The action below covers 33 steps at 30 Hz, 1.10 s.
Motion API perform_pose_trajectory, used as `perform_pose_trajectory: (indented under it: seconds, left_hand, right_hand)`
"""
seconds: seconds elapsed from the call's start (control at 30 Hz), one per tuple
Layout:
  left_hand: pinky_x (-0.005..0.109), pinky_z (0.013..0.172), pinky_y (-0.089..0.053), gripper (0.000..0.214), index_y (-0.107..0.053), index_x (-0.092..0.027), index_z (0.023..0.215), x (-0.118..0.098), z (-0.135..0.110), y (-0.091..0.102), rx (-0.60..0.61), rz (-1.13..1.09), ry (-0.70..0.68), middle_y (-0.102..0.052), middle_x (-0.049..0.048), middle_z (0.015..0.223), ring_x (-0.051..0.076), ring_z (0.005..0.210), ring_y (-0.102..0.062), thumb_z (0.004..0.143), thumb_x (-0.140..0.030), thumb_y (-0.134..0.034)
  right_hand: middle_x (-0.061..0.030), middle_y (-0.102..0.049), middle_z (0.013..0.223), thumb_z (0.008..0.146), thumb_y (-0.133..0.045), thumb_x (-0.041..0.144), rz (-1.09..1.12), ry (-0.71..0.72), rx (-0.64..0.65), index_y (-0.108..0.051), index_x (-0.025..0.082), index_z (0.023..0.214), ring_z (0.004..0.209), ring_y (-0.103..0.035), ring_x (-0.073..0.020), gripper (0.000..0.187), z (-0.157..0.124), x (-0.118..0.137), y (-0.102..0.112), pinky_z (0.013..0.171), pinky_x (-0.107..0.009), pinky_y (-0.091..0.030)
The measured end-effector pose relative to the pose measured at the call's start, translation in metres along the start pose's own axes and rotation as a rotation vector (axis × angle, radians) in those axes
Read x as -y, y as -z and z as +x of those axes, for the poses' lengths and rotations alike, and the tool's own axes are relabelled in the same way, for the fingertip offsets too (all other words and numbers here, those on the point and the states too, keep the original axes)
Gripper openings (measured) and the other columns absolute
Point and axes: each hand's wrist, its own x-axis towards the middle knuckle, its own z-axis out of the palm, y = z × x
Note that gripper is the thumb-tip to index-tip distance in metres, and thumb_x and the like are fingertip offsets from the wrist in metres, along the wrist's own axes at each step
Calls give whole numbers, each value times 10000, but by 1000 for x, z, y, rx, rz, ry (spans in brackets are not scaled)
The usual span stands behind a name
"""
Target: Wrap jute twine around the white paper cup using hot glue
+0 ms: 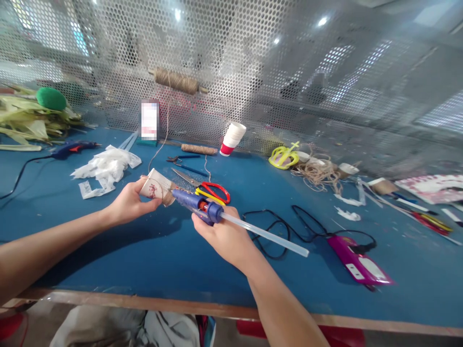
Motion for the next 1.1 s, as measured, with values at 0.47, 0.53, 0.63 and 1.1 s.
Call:
perform_pose_trajectory:
  seconds: [0.47,0.53,0.63,1.1]
  left_hand:
    - [250,639,-460,53,-618,-144,676,-4,1,1,-2,-50,138,-631,2,633,135,632,-551,649,-173,-583]
    - [250,631,-456,51,-616,-144,668,-4,1,0,-9,-39,142,-630,6,635,139,643,-549,649,-177,-582]
    - [249,619,-449,58,-612,-142,668,-4,1,0,-1,-51,142,-625,6,628,137,636,-546,652,-185,-576]
    - [248,657,-445,57,-585,-154,672,-3,-1,0,15,-39,76,-628,5,653,140,661,-544,654,-208,-575]
  right_hand:
    - [26,-572,495,756,-552,294,42,-13,20,-511,208,576,457,-529,-124,204,-1,4,-4,466,-229,-413]
    - [30,-569,494,755,-563,296,52,-20,35,-514,205,589,447,-517,-120,196,-2,3,-4,467,-231,-411]
    - [35,-563,489,756,-568,290,55,-22,41,-516,201,597,434,-502,-115,190,-2,3,-4,466,-232,-405]
    - [11,-573,477,774,-514,299,-12,-13,-27,-550,196,537,436,-529,-129,261,0,3,1,492,-251,-434]
